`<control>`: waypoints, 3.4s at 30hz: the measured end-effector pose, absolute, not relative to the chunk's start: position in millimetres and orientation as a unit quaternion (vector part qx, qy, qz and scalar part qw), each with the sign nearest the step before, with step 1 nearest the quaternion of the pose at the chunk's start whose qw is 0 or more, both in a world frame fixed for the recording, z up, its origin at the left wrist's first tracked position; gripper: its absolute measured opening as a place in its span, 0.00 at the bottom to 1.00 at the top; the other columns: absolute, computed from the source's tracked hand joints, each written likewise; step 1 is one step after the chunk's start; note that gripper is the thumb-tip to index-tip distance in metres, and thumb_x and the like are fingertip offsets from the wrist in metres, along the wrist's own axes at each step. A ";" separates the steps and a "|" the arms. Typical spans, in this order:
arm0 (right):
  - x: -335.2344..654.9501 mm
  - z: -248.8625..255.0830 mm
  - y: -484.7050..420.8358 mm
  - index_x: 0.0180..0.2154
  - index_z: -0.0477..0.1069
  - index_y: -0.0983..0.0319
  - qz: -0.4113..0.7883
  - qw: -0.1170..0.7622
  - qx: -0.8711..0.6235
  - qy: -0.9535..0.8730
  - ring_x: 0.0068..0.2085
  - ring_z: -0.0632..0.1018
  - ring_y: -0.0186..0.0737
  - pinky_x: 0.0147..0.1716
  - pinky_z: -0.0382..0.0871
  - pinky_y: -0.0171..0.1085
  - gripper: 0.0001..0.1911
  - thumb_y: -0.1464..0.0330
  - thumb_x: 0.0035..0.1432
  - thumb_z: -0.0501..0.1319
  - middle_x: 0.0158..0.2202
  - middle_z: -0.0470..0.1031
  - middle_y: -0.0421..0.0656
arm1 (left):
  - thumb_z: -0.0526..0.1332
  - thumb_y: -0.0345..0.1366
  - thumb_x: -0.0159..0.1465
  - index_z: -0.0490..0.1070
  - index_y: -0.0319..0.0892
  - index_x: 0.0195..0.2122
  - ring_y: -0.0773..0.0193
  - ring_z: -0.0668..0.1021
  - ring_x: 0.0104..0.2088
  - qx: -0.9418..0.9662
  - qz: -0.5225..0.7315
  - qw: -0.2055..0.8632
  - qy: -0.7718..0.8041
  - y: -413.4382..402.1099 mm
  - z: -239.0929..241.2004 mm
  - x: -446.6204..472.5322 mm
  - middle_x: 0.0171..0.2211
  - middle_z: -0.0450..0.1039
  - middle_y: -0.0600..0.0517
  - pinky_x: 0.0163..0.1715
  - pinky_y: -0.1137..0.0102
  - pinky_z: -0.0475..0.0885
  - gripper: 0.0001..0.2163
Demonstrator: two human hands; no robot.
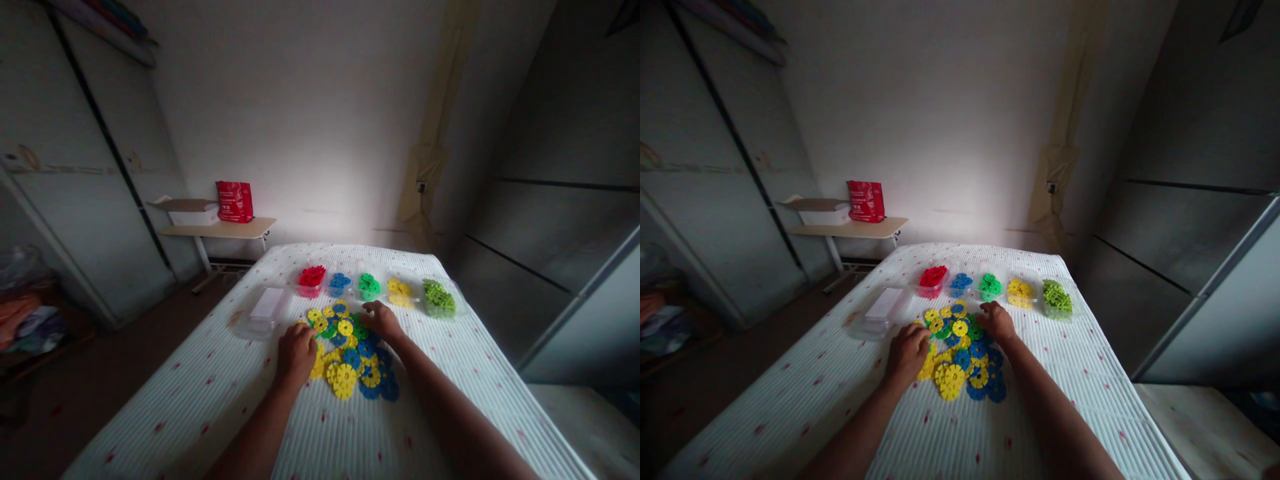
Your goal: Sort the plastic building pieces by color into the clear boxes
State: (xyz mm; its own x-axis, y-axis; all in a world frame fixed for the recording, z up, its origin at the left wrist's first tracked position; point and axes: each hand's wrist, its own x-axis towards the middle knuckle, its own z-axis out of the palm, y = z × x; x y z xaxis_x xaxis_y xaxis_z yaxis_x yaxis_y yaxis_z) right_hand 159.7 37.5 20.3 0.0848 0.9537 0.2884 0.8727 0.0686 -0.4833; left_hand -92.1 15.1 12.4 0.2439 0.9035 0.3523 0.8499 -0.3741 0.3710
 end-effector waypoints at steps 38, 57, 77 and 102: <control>155.7 48.2 10.6 0.24 0.69 0.62 0.314 0.267 -0.661 -0.628 0.19 0.66 0.26 0.18 0.56 0.27 0.08 0.77 0.36 0.64 0.16 0.66 0.31 | 0.55 0.27 0.58 0.73 0.44 0.36 0.61 0.72 0.45 0.793 0.272 0.044 0.544 16.0 8.1 -92.9 0.41 0.73 0.51 0.46 0.68 0.65 0.10; 177.3 93.7 53.1 0.38 0.71 0.62 0.025 0.388 -0.699 -0.601 0.38 0.76 0.41 0.36 0.66 0.35 0.12 0.70 0.46 0.62 0.39 0.76 0.47 | 0.56 0.27 0.58 0.74 0.44 0.36 0.62 0.72 0.46 0.791 0.272 0.051 0.546 16.6 8.0 -93.5 0.41 0.73 0.51 0.47 0.68 0.65 0.09; 166.5 41.1 -0.1 0.39 0.76 0.61 0.144 0.197 -0.696 -0.675 0.40 0.76 0.43 0.37 0.66 0.34 0.17 0.67 0.43 0.64 0.39 0.77 0.46 | 0.56 0.27 0.58 0.73 0.43 0.36 0.60 0.72 0.45 0.794 0.276 0.044 0.540 16.8 5.7 -93.8 0.41 0.73 0.50 0.45 0.67 0.65 0.09; 161.8 52.6 -5.2 0.33 0.74 0.63 0.133 0.134 -0.697 -0.691 0.38 0.75 0.42 0.31 0.62 0.32 0.10 0.69 0.44 0.63 0.37 0.76 0.47 | 0.56 0.27 0.58 0.74 0.43 0.35 0.61 0.72 0.45 0.791 0.275 0.045 0.544 16.5 7.5 -93.2 0.40 0.74 0.50 0.46 0.67 0.66 0.09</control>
State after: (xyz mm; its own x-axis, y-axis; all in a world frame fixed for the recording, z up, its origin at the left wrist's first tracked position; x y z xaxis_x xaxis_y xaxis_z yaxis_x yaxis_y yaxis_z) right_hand 161.8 -5.2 52.6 0.0087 1.0000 0.0000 0.9287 -0.0081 -0.3706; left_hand -93.2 16.5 7.5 0.2568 0.8860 0.3861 0.8362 -0.4040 0.3708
